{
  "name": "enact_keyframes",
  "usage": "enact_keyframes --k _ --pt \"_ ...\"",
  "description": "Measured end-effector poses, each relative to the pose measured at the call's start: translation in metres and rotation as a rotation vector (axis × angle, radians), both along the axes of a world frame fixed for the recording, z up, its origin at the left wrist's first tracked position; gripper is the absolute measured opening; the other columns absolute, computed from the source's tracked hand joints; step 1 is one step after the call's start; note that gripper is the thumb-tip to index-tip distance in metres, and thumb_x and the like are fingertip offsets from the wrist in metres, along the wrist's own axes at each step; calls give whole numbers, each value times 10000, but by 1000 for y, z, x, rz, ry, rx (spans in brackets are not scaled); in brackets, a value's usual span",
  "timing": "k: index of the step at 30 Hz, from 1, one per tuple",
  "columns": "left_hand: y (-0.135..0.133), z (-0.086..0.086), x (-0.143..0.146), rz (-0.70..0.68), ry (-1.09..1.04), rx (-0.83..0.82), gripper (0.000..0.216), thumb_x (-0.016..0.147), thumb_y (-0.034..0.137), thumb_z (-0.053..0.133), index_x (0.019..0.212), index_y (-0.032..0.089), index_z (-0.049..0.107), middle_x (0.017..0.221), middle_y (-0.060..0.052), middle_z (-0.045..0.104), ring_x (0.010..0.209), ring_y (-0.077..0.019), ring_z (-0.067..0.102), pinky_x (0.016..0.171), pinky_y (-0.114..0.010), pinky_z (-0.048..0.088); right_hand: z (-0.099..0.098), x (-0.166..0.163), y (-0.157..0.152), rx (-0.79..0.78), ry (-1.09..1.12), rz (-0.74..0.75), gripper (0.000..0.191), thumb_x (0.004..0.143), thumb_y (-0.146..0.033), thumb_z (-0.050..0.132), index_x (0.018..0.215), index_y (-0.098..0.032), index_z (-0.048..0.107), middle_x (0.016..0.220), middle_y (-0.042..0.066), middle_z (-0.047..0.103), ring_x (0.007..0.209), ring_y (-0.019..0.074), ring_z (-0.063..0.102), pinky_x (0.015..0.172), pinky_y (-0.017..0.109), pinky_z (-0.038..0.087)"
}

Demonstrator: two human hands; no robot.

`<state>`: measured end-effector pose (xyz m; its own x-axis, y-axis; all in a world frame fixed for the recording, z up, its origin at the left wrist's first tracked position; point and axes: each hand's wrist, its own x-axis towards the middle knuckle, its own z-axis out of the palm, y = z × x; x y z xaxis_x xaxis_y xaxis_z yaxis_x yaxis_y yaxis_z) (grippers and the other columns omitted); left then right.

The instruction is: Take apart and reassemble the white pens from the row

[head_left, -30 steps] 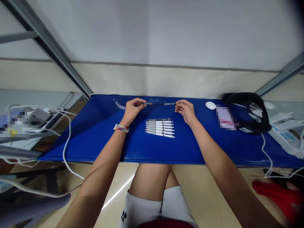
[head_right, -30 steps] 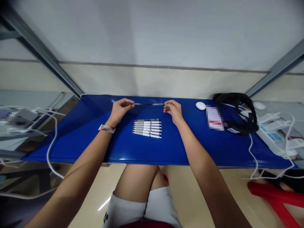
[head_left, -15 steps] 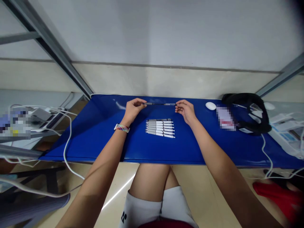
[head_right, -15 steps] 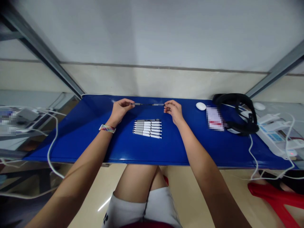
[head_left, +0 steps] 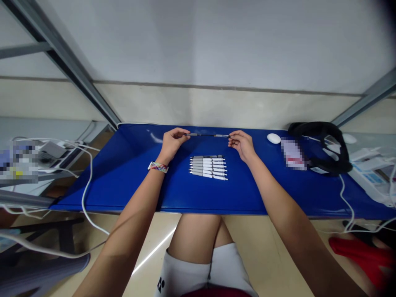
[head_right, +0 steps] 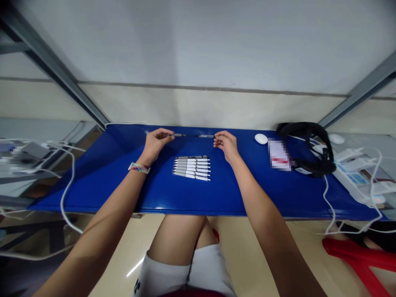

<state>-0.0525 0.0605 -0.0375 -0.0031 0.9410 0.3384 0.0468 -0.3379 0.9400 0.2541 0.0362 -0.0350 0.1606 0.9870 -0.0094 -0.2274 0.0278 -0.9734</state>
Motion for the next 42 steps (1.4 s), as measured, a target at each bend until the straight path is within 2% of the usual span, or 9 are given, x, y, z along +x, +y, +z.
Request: enact_keyframes --k 12,24,42 --pt "-2 2 0 12 12 0 196 720 256 886 895 192 826 773 -35 749 707 -160 670 681 -286 527 -3 0 2 6 -78 -28 152 694 -258 748 829 -223 689 708 1 680 643 150 641 644 302 565" --pt "-1 1 1 6 -12 -12 199 711 241 887 891 181 824 831 -50 775 756 -164 705 738 -290 560 -2 -1 2 11 -70 -41 145 686 -250 739 821 -217 697 704 3 685 636 149 641 637 296 559" --pt "-3 1 1 -38 4 -29 201 714 253 893 888 187 817 807 -44 765 740 -160 700 742 -294 552 -2 -1 1 18 -79 -28 149 676 -244 733 822 -219 715 708 6 694 641 149 648 633 292 556"
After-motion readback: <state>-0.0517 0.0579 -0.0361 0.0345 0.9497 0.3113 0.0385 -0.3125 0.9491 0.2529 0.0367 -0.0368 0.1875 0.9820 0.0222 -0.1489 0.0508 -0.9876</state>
